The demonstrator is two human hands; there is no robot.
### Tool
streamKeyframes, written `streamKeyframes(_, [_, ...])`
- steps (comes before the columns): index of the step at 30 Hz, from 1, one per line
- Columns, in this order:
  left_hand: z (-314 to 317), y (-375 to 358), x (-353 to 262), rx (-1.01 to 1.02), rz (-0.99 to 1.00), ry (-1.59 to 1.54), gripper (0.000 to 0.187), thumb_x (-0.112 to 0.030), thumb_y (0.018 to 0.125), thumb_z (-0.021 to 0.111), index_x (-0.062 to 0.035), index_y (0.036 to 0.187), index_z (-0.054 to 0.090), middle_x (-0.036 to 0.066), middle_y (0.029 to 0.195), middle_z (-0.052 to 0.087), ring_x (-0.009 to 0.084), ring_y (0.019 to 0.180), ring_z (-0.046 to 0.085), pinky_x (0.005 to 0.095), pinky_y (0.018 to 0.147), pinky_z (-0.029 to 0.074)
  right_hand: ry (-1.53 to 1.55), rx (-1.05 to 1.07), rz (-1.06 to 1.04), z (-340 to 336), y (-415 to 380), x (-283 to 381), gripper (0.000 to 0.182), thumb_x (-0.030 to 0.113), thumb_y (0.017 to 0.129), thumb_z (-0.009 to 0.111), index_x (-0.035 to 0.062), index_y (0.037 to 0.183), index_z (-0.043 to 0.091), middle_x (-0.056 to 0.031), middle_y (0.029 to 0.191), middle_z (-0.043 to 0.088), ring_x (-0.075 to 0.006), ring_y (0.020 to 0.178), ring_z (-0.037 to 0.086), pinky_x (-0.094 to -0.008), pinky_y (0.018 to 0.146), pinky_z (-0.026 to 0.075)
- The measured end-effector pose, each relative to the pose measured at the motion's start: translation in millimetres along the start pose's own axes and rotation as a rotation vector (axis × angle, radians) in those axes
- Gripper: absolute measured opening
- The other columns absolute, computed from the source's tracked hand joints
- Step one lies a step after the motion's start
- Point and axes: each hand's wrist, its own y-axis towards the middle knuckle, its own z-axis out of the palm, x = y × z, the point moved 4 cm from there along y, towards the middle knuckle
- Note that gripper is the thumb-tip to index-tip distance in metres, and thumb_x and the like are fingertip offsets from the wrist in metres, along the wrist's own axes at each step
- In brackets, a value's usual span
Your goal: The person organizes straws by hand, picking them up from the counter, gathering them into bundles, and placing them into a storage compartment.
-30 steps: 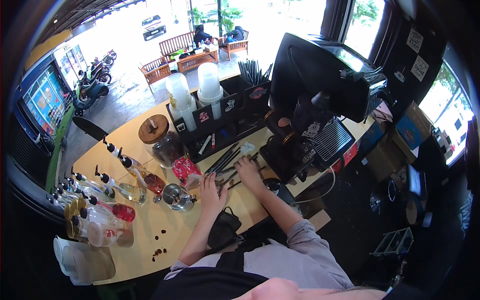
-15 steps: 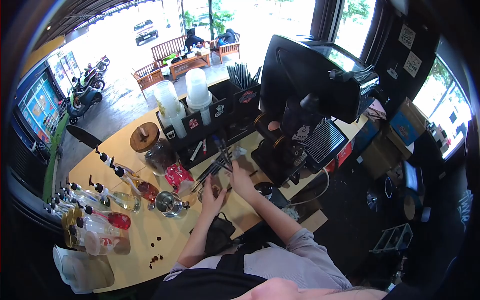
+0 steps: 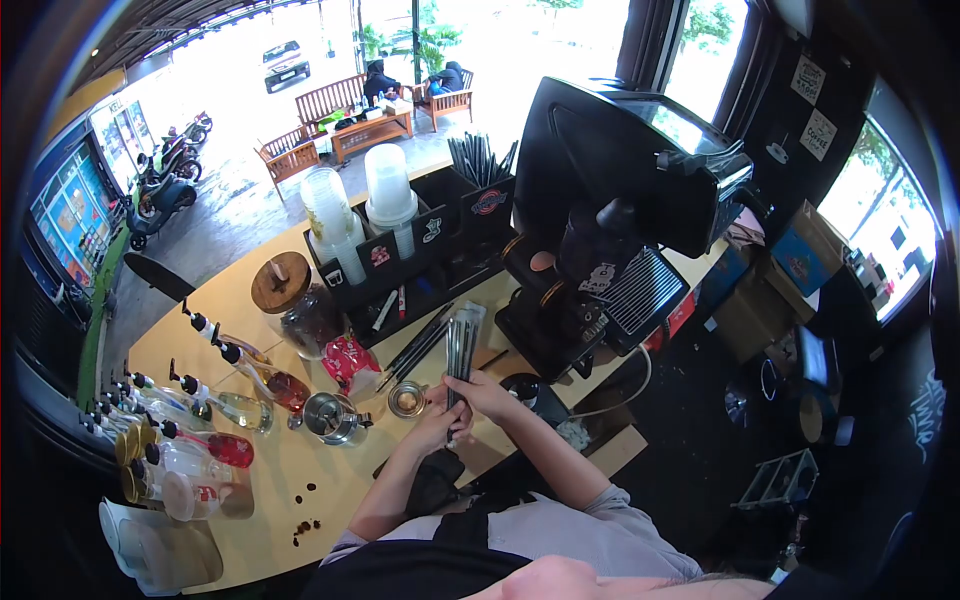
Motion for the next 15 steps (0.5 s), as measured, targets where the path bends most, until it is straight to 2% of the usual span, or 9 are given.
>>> streamKeyframes(1, [8.2, -2.5, -0.1, 0.074, -0.035, -0.077, 0.03, -0.033, 0.101, 0.047, -0.0097, 0.082, 0.045, -0.005, 0.062, 0.034, 0.008, 0.057, 0.04, 0.0285, 0.062, 0.046, 0.0, -0.001, 0.0, -0.8, -1.0, -0.1, 0.03, 0.024, 0.1, 0.048, -0.0005, 0.117, 0.052, -0.0154, 0.107, 0.068, -0.0218, 0.094, 0.066, -0.0352, 0.082, 0.053])
streamKeyframes(3, [14.5, -3.6, 2.3, 0.12, -0.081, -0.09, 0.03, -0.034, 0.101, 0.045, -0.0099, 0.083, 0.044, -0.005, 0.062, 0.033, 0.0077, 0.056, 0.039, 0.0277, 0.061, 0.045, 0.071, -0.237, -0.069, -10.0, -5.9, 8.4, 0.036, 0.025, 0.1, 0.048, 0.0014, 0.127, 0.043, -0.0176, 0.106, 0.066, -0.0247, 0.09, 0.066, -0.036, 0.077, 0.054])
streamKeyframes(4, [17.7, -3.8, 4.4, 0.164, -0.124, -0.101, 0.03, -0.036, 0.101, 0.044, -0.0102, 0.085, 0.044, -0.005, 0.062, 0.033, 0.0074, 0.055, 0.039, 0.0269, 0.06, 0.044, 0.072, -0.24, -0.07, -10.6, -6.6, 14.2, 0.036, 0.025, 0.1, 0.048, 0.0014, 0.127, 0.043, -0.0176, 0.106, 0.066, -0.0247, 0.09, 0.066, -0.036, 0.077, 0.054])
streamKeyframes(6, [19.3, -3.0, 8.0, 0.187, -0.143, -0.089, 0.03, -0.035, 0.102, 0.043, -0.0104, 0.085, 0.044, -0.005, 0.062, 0.034, 0.0074, 0.055, 0.039, 0.0263, 0.059, 0.043, 0.345, -0.404, -0.15, -19.6, -8.6, 27.7, 0.04, 0.026, 0.1, 0.047, 0.0051, 0.132, 0.038, -0.0191, 0.105, 0.063, -0.0265, 0.085, 0.066, -0.0367, 0.072, 0.055])
streamKeyframes(12, [23.9, -7.4, 7.0, 0.224, -0.189, 0.005, 0.029, -0.035, 0.102, 0.042, -0.0102, 0.088, 0.045, -0.004, 0.064, 0.04, 0.0078, 0.054, 0.041, 0.0261, 0.06, 0.044, 0.469, -0.553, -0.323, -23.8, -16.4, 68.4, 0.045, 0.034, 0.101, 0.042, 0.0107, 0.138, 0.031, -0.016, 0.108, 0.058, -0.0259, 0.081, 0.065, -0.0355, 0.066, 0.055])
streamKeyframes(13, [25.1, -9.0, 5.9, 0.229, -0.204, 0.034, 0.029, -0.036, 0.102, 0.042, -0.0099, 0.089, 0.046, -0.004, 0.065, 0.041, 0.0078, 0.054, 0.042, 0.0261, 0.06, 0.044, 0.431, -0.607, -0.353, -25.1, -16.6, 71.2, 0.044, 0.038, 0.101, 0.04, 0.0044, 0.13, 0.044, -0.0119, 0.1, 0.062, -0.0222, 0.078, 0.065, -0.033, 0.067, 0.054])
streamKeyframes(14, [27.0, -10.7, 4.0, 0.229, -0.206, 0.035, 0.029, -0.036, 0.102, 0.042, -0.0099, 0.089, 0.046, -0.004, 0.065, 0.041, 0.0078, 0.054, 0.042, 0.0261, 0.06, 0.044, 0.433, -0.609, -0.353, -27.6, -16.9, 70.6, 0.044, 0.038, 0.101, 0.04, 0.0044, 0.13, 0.044, -0.0119, 0.1, 0.062, -0.0222, 0.078, 0.065, -0.033, 0.067, 0.054])
streamKeyframes(15, [29.0, -12.7, 1.8, 0.219, -0.211, 0.074, 0.029, -0.036, 0.102, 0.042, -0.0098, 0.09, 0.046, -0.003, 0.066, 0.042, 0.0078, 0.053, 0.043, 0.0264, 0.06, 0.045, 0.244, -0.596, -0.338, -31.0, -17.3, 70.5, 0.04, 0.036, 0.102, 0.041, 0.001, 0.118, 0.051, -0.0106, 0.093, 0.063, -0.0198, 0.076, 0.065, -0.0314, 0.066, 0.053])
